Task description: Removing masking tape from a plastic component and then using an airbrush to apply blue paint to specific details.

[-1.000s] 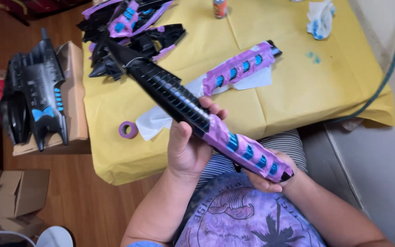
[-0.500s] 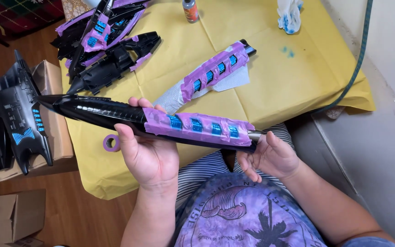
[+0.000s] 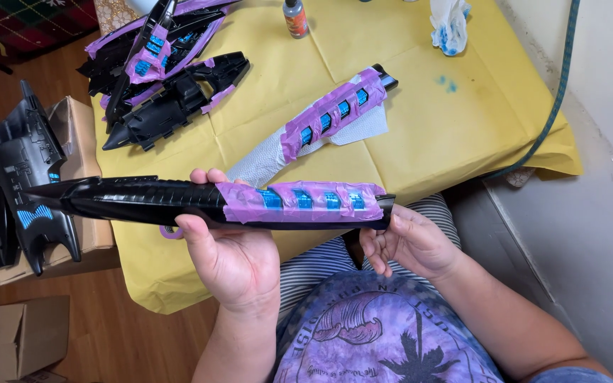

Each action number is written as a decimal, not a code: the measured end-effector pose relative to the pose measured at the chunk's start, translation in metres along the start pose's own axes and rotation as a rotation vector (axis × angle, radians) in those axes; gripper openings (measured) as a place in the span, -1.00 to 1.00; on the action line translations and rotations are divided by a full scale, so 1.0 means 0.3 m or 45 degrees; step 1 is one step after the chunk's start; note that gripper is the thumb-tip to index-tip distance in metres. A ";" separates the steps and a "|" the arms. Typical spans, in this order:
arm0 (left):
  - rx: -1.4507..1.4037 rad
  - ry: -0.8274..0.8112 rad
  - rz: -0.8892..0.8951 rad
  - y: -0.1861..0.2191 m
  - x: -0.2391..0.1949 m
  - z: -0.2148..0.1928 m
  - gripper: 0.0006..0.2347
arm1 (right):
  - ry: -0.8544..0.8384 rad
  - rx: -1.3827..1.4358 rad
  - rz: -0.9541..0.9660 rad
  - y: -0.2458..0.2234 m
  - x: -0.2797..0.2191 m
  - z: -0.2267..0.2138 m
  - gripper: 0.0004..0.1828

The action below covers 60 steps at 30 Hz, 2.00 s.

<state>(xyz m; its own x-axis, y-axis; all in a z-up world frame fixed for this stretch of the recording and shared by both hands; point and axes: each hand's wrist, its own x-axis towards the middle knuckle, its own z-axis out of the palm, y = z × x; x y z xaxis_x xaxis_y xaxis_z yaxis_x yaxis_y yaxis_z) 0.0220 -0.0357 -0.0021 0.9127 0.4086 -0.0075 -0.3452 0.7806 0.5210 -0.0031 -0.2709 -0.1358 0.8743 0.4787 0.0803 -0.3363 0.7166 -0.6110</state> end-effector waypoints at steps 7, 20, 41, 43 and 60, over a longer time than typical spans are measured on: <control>0.077 -0.050 0.035 0.007 -0.016 -0.013 -0.60 | 0.015 -0.002 0.001 0.000 0.001 0.003 -0.47; 0.035 -0.030 0.069 0.021 0.032 -0.036 -0.57 | 0.298 -0.834 -0.599 -0.091 -0.001 0.032 -0.59; -0.073 0.008 -0.062 0.017 0.032 -0.021 -0.62 | -0.149 -1.915 -1.464 -0.285 0.119 0.217 -0.96; -0.072 0.012 -0.060 0.016 0.029 -0.017 -0.63 | -0.131 -1.916 -1.482 -0.278 0.116 0.222 -0.97; 0.128 -0.021 -0.106 -0.003 -0.001 -0.014 -0.60 | -0.033 -2.034 -1.472 -0.182 0.174 0.290 -0.81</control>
<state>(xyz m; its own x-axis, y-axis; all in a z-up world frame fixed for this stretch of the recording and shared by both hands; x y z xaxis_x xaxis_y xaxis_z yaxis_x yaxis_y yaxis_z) 0.0210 -0.0345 -0.0061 0.9411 0.3357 -0.0408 -0.2449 0.7598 0.6023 0.0305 -0.2409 -0.0297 0.3975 0.2152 0.8920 0.8733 -0.3871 -0.2958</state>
